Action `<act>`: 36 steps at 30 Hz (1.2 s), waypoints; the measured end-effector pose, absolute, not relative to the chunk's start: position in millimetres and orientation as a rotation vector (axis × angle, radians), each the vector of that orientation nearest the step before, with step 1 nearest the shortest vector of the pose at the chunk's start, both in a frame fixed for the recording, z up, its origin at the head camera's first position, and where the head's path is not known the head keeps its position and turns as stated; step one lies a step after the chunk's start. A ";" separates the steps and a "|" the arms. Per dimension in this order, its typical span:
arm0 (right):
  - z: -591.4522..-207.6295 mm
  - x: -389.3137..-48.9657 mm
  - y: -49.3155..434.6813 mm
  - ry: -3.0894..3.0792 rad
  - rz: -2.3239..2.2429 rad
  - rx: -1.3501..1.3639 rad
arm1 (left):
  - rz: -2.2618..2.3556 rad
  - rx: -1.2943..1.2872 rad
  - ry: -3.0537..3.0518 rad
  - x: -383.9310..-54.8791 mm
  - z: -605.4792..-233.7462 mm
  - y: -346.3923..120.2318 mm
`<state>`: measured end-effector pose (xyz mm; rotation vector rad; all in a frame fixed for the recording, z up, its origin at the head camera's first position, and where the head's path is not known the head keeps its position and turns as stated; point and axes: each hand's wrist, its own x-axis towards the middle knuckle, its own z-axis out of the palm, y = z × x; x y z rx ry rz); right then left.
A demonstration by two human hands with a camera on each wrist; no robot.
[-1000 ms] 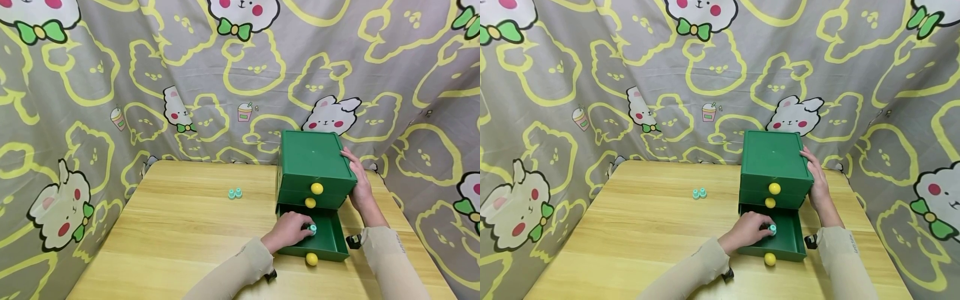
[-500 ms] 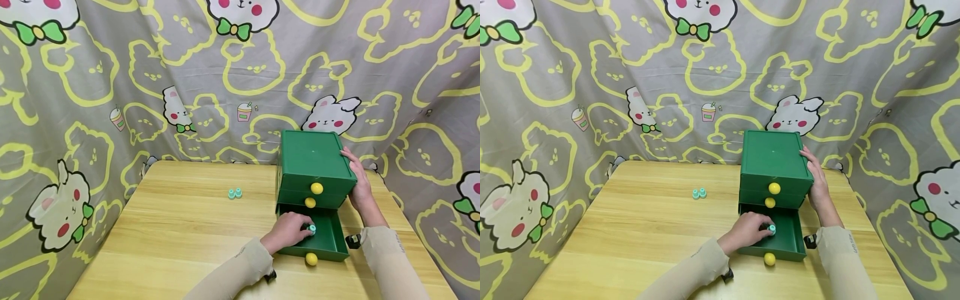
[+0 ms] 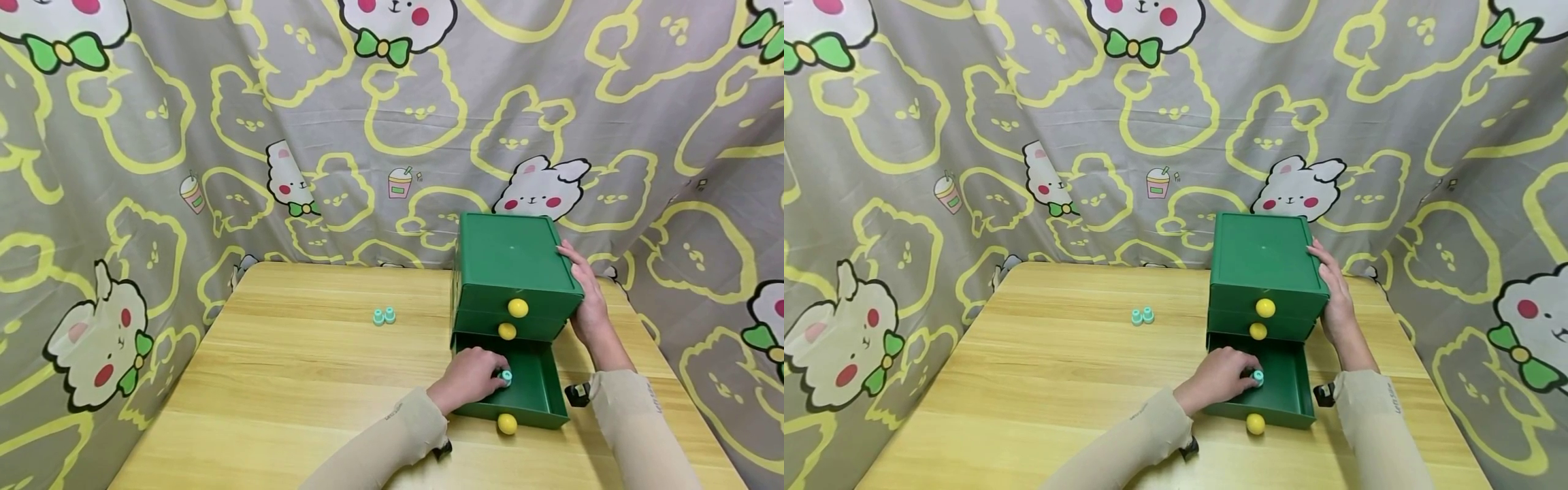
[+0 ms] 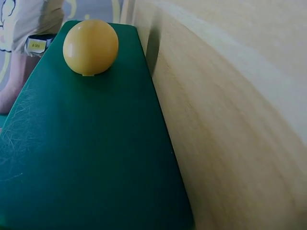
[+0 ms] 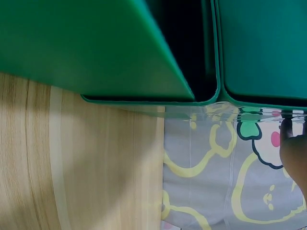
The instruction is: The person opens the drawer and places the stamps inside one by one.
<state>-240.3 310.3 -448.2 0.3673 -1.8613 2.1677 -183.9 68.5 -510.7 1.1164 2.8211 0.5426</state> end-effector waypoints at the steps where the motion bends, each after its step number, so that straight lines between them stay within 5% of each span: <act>1: -448.2 -240.4 310.2 -1.862 2.169 0.367 | 0.531 1.117 2.824 -184.1 -511.0 68.7; 36: -449.0 -240.4 311.0 -1.870 2.177 0.371 | 0.862 1.223 2.789 -183.5 -505.7 54.7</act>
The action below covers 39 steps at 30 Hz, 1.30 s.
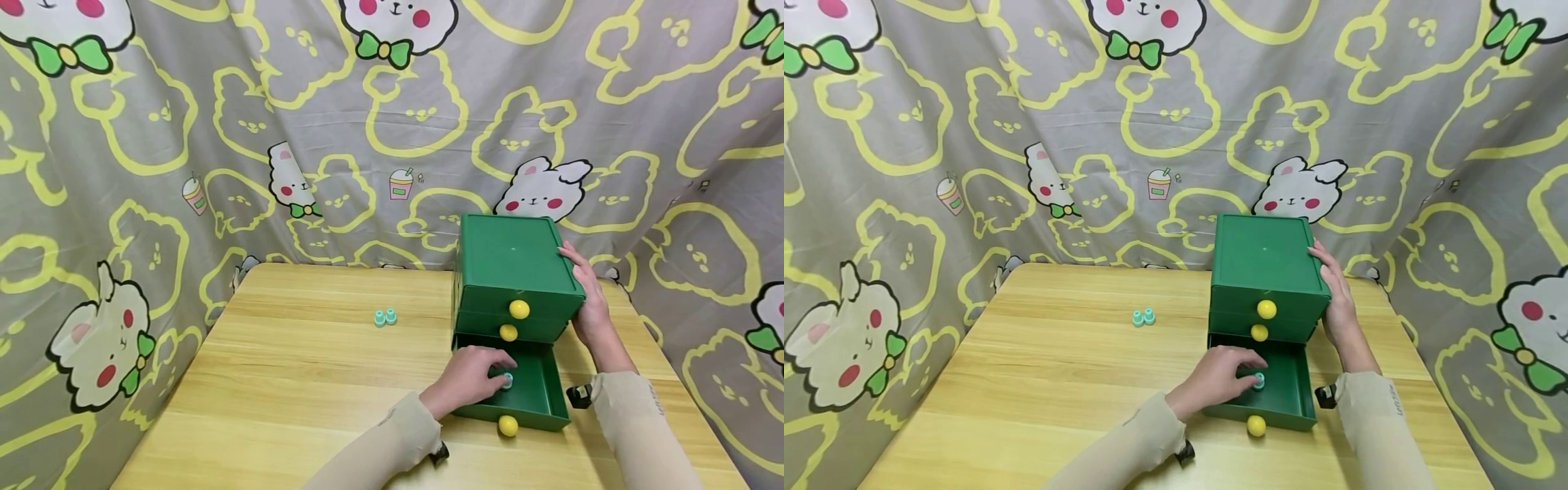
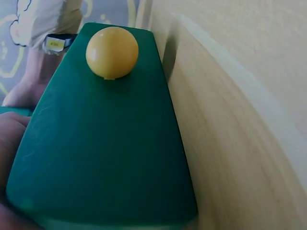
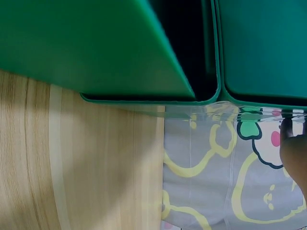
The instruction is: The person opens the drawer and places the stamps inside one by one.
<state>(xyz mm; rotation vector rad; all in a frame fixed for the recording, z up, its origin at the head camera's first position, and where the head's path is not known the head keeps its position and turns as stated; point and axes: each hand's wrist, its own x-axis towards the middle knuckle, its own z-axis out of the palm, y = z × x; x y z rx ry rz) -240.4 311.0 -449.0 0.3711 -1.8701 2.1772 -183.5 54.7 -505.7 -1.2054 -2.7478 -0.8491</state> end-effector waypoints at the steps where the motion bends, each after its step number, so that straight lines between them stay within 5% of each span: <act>1: -448.9 -240.4 311.0 -1.869 2.177 0.370 | -0.860 -1.197 -2.729 -183.5 -505.0 52.9; 39: -447.4 -239.7 311.5 -1.888 2.171 0.363 | -1.049 -0.641 -2.630 -229.9 -519.7 -58.1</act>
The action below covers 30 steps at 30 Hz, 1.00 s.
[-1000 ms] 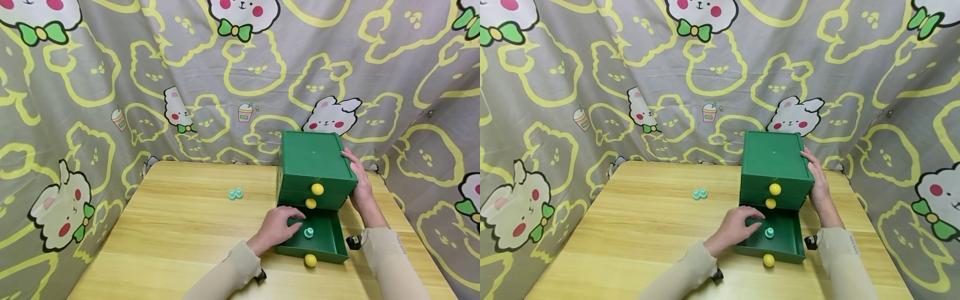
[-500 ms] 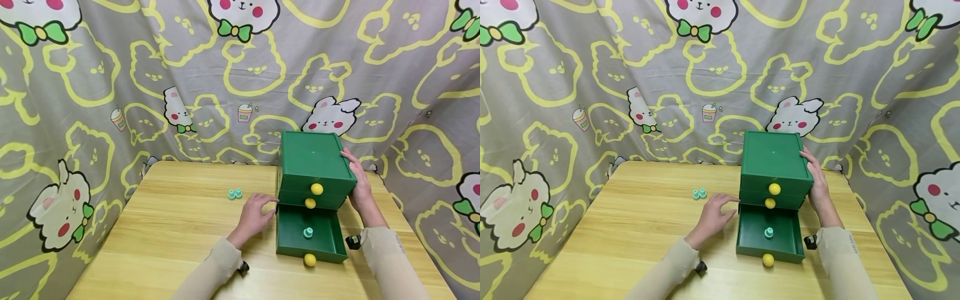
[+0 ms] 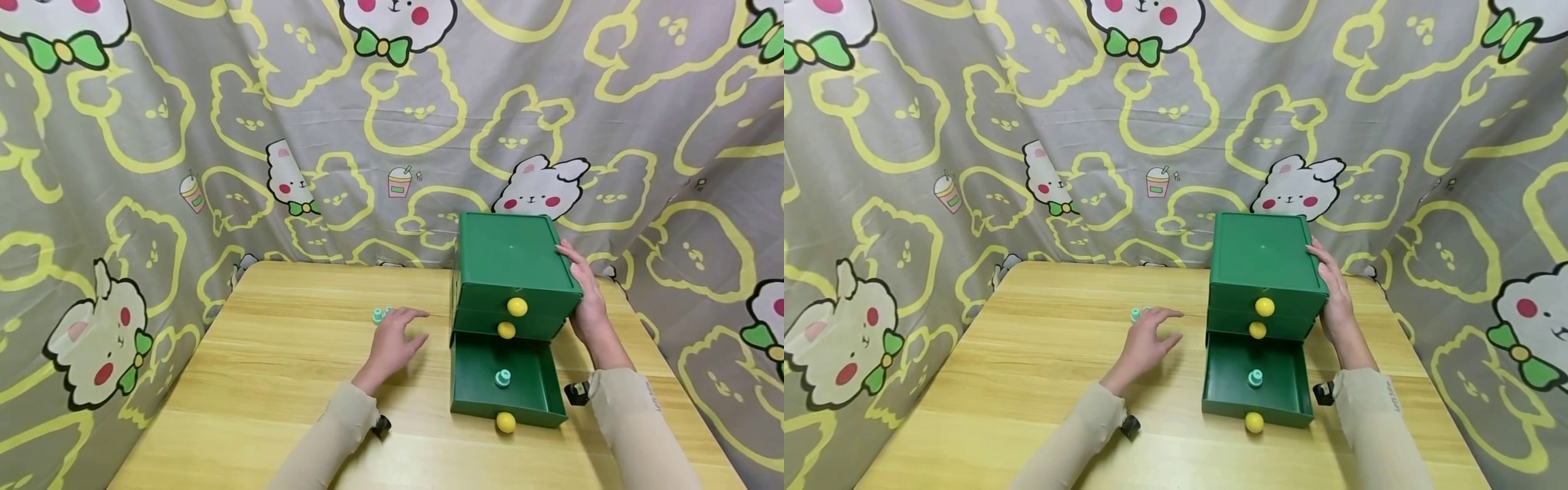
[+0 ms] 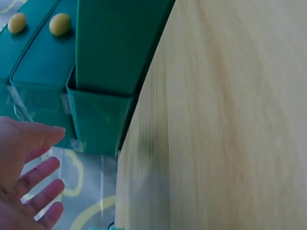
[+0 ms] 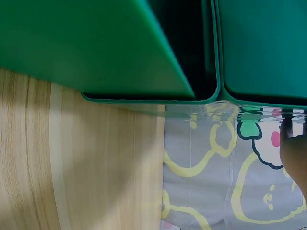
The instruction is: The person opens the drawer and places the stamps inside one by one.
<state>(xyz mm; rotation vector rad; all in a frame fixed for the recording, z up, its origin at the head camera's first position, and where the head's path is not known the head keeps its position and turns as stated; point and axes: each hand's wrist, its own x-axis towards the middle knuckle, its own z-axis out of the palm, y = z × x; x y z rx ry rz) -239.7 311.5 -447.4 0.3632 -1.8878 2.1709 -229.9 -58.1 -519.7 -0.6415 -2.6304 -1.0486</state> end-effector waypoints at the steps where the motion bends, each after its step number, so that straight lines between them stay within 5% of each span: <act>1: -447.3 -239.8 311.5 -1.884 2.171 0.363 | -1.048 -0.636 -2.637 -230.7 -520.1 -60.0; 30: -447.3 -240.4 310.4 -1.866 2.172 0.371 | -1.333 -0.563 -2.829 -271.8 -543.3 -70.2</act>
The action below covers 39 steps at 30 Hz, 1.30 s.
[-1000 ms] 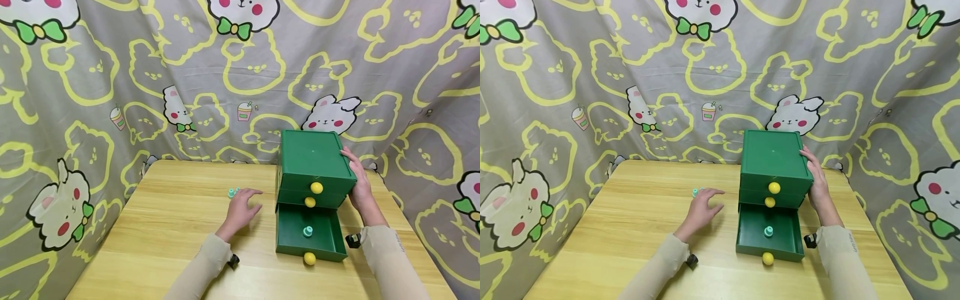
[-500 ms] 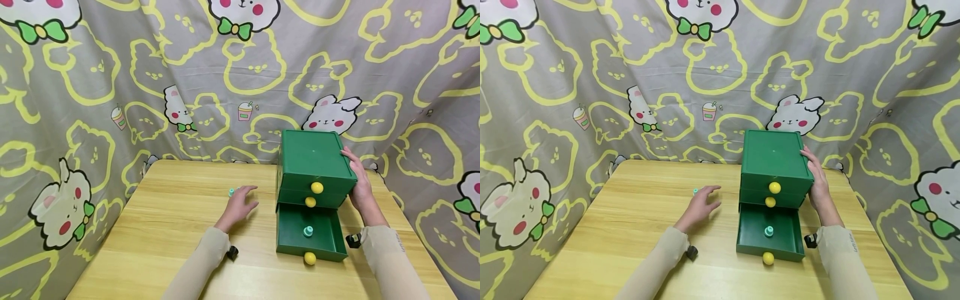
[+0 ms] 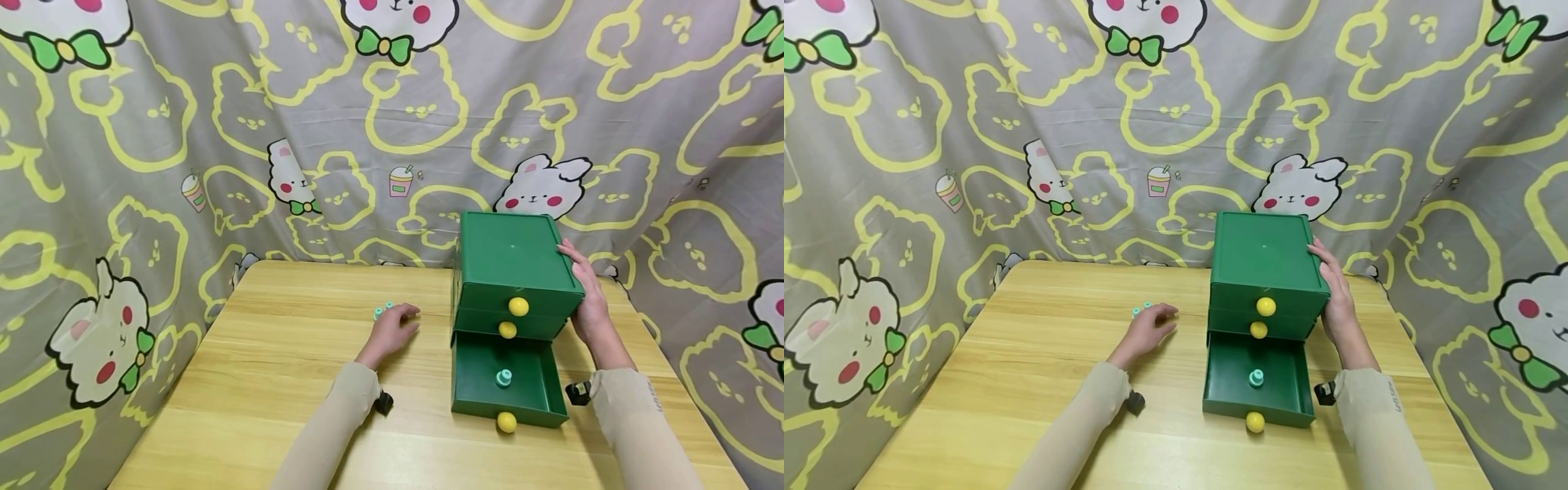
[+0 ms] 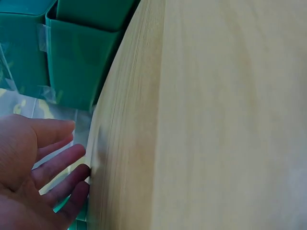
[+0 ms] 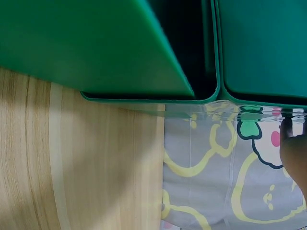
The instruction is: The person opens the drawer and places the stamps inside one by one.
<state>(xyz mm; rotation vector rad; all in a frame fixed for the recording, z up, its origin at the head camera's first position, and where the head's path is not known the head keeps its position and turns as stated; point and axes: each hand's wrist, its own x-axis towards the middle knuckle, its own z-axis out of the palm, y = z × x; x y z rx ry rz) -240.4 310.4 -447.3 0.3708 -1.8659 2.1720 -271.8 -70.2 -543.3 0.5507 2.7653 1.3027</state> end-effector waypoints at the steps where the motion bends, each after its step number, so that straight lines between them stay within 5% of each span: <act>1: -447.4 -240.4 310.4 -1.865 2.173 0.371 | 1.303 0.555 2.768 -272.0 -543.3 -70.0; 18: -445.5 -241.5 310.1 -1.854 2.189 0.382 | 1.166 0.503 3.231 -276.5 -526.7 -82.8; 39: -446.8 -241.3 310.5 -1.857 2.195 0.367 | 1.272 0.293 2.999 -287.4 -542.0 -97.1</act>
